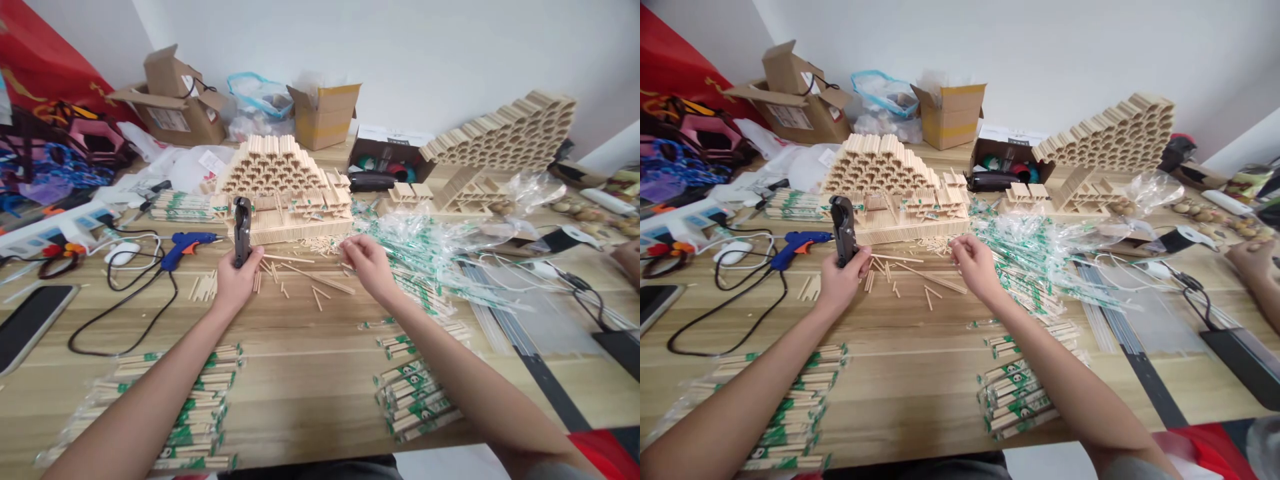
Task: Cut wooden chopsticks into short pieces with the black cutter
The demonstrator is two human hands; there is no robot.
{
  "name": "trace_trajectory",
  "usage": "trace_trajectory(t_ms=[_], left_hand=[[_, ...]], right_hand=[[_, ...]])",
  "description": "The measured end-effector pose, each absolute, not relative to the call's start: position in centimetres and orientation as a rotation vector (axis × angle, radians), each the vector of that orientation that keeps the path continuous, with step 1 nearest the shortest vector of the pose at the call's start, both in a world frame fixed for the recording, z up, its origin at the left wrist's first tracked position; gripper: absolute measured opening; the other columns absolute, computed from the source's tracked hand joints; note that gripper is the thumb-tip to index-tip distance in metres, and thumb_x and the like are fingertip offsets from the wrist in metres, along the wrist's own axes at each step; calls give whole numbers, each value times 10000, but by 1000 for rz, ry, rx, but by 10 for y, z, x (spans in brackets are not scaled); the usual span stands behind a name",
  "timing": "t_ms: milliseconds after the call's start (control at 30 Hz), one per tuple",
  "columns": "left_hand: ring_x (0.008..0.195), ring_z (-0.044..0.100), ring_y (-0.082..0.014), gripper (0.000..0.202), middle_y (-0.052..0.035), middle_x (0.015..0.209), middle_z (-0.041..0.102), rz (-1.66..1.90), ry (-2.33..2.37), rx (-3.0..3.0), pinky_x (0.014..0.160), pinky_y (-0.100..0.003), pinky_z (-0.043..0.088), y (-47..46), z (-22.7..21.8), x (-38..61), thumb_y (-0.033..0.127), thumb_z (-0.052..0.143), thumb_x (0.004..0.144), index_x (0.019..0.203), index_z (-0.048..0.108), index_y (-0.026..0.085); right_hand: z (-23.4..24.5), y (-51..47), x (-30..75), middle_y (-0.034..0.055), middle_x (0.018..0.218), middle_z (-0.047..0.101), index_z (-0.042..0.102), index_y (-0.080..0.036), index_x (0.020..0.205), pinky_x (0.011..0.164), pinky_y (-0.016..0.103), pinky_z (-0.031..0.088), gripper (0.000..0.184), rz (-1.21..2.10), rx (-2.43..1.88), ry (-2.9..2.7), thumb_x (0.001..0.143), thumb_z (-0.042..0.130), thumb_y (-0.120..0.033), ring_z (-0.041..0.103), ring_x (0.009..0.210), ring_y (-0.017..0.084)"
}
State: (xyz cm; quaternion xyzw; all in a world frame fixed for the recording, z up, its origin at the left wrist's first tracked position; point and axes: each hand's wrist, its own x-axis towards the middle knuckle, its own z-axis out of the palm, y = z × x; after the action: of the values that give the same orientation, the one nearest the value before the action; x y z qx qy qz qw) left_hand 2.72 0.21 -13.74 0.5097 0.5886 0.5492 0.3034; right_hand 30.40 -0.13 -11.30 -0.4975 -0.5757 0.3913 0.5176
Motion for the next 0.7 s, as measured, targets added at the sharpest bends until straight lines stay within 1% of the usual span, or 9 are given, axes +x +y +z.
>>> trace_trajectory(t_ms=[100, 167, 233, 367, 467, 700], left_hand=[[511, 462, -104, 306, 34, 562, 508, 1458, 1530, 1307, 492, -226, 394, 2, -137, 26, 471, 706, 802, 751, 610, 185], [513, 459, -104, 304, 36, 559, 502, 1451, 1538, 1302, 492, -225, 389, 3, -137, 25, 467, 705, 800, 736, 603, 187], [516, 459, -105, 301, 36, 560, 501, 1445, 1549, 1305, 493, -226, 385, 3, -137, 25, 462, 701, 799, 723, 598, 189], [521, 464, -109, 293, 36, 565, 504, 1433, 1564, 1306, 498, -232, 381, 3, -138, 24, 462, 695, 797, 733, 606, 190], [522, 455, -109, 293, 39, 569, 502, 1431, 1553, 1305, 502, -238, 373, 2, -139, 23, 463, 700, 798, 746, 621, 186], [541, 440, -111, 295, 35, 587, 494, 1441, 1576, 1355, 520, -248, 367, 2, -142, 20, 449, 712, 807, 707, 616, 188]], right_hand=[[-133, -5, 307, 56, 773, 645, 658, -210, 895, 706, 342, 468, 181, 389, -1140, -1853, 986, 574, -340, 585, 733, 205], [-146, -7, 308, 69, 790, 651, 654, -209, 935, 721, 347, 478, 173, 191, -1093, -1955, 1020, 521, -282, 598, 761, 218], [-156, -7, 309, 72, 798, 653, 643, -207, 970, 708, 344, 483, 169, 93, -1089, -1972, 1036, 493, -247, 602, 760, 221], [-163, -6, 312, 71, 796, 645, 630, -207, 964, 694, 346, 485, 152, 38, -1126, -1983, 1036, 498, -229, 601, 762, 229], [-163, -9, 312, 69, 797, 642, 628, -209, 966, 694, 348, 484, 138, 62, -1166, -1989, 1033, 509, -228, 602, 768, 231], [-156, -19, 310, 79, 839, 652, 636, -208, 969, 722, 362, 512, 130, 172, -1171, -2010, 1028, 526, -244, 621, 811, 238]])
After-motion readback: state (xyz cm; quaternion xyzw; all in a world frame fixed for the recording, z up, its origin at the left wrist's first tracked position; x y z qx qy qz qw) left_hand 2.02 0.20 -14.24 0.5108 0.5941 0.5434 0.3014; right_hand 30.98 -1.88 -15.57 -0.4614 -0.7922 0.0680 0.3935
